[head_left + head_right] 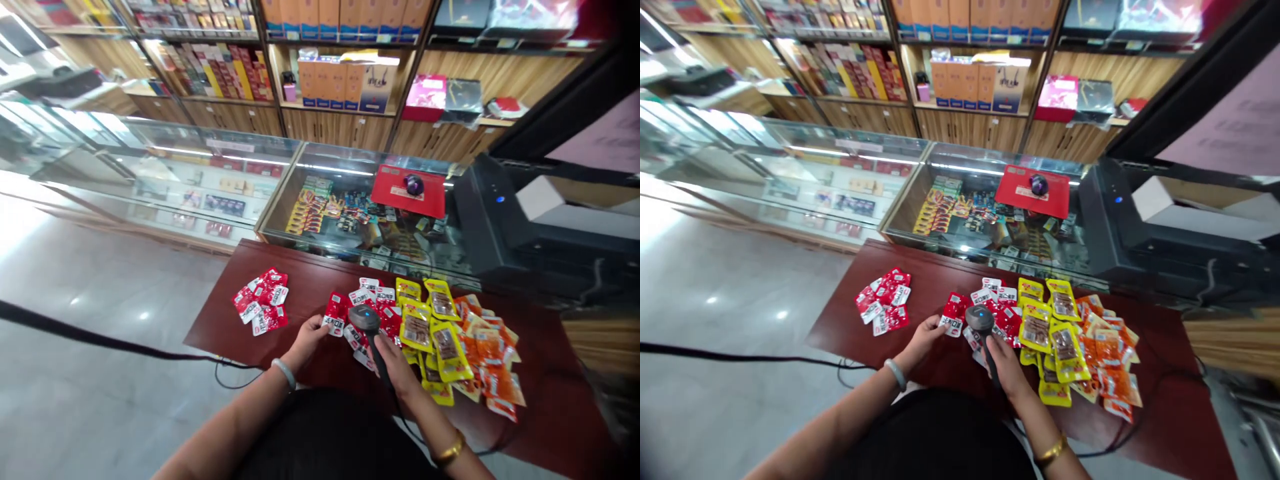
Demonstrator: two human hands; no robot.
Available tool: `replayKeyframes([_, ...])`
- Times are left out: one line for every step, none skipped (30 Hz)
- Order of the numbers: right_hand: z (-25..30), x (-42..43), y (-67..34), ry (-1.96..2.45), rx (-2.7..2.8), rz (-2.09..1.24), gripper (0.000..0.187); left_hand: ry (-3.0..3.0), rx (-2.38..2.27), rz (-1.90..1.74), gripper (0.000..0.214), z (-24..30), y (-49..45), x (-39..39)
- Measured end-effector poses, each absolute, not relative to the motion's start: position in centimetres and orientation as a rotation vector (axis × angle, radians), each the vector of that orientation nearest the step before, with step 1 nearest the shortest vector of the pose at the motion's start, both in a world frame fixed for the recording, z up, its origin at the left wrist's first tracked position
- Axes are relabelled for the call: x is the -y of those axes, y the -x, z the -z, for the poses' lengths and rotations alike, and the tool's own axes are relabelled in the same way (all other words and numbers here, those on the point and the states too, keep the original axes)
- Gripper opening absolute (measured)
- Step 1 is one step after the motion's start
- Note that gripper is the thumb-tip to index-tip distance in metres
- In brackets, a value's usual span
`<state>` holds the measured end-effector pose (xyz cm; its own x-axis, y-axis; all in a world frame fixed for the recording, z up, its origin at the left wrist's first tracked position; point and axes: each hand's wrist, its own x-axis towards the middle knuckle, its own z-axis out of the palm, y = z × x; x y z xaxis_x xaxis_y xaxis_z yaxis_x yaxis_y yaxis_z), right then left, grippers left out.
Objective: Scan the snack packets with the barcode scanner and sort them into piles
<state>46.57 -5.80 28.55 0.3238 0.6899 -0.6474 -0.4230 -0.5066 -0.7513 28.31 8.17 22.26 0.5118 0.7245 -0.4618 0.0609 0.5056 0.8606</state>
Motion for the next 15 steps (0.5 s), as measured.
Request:
replayKeyframes([-28.7,5.1,-46.1,1.576,0.287,-1.421,0.051,-0.928,-0.980,-0.523,0.037,-22.5,-27.4,-8.1])
replayKeyframes([-28.8,4.3,-45.5,1.559,0.310,-1.450,0.050,-0.887,-0.999,-0.558,0.037,-22.8,-26.6,-8.1])
replayKeyframes([-28.9,3.6,-44.9,1.539,0.329,-1.483,0.049,-0.852,-1.018,-0.589,0.037,-23.0,-25.8,-8.0])
replayKeyframes([-29.0,2.8,-44.3,1.521,0.354,-1.520,0.048,-0.822,-1.035,-0.616,0.037,-23.2,-25.1,-8.0])
replayKeyframes([-29.0,2.0,-43.7,1.504,0.377,-1.551,0.047,-0.793,-1.049,-0.637,0.037,-23.3,-24.5,-7.9])
replayKeyframes([-29.0,1.2,-43.0,1.488,0.401,-1.576,0.046,-0.766,-1.058,-0.653,0.037,-23.4,-23.9,-7.8])
replayKeyframes([-29.0,0.4,-42.4,1.473,0.429,-1.601,0.045,-0.741,-1.061,-0.667,0.036,-23.5,-23.4,-7.8])
replayKeyframes([-29.0,-0.3,-41.9,1.457,0.459,-1.626,0.045,-0.719,-1.061,-0.677,0.035,-23.5,-22.8,-7.8])
replayKeyframes([-28.9,-1.1,-41.3,1.443,0.488,-1.651,0.045,-0.702,-1.063,-0.686,0.035,-23.5,-22.3,-7.7])
replayKeyframes([-28.8,-1.8,-40.8,1.431,0.512,-1.676,0.045,-0.692,-1.066,-0.693,0.035,-23.4,-21.8,-7.7])
replayKeyframes([-28.8,-2.6,-40.3,1.419,0.531,-1.701,0.046,-0.687,-1.074,-0.699,0.035,-23.3,-21.3,-7.7])
replayKeyframes([-28.7,-3.3,-39.8,1.409,0.547,-1.726,0.047,-0.682,-1.086,-0.708,0.034,-23.2,-20.8,-7.8])
replayKeyframes([-28.7,-3.9,-39.3,1.400,0.562,-1.749,0.048,-0.672,-1.103,-0.720,0.034,-23.1,-20.4,-7.9])
replayKeyframes([-28.6,-4.6,-38.8,1.398,0.579,-1.766,0.049,-0.656,-1.125,-0.737,0.034,-23.0,-20.0,-8.0])
replayKeyframes([-28.6,-5.1,-38.4,1.403,0.600,-1.777,0.049,-0.637,-1.150,-0.757,0.035,-22.8,-19.6,-8.2])
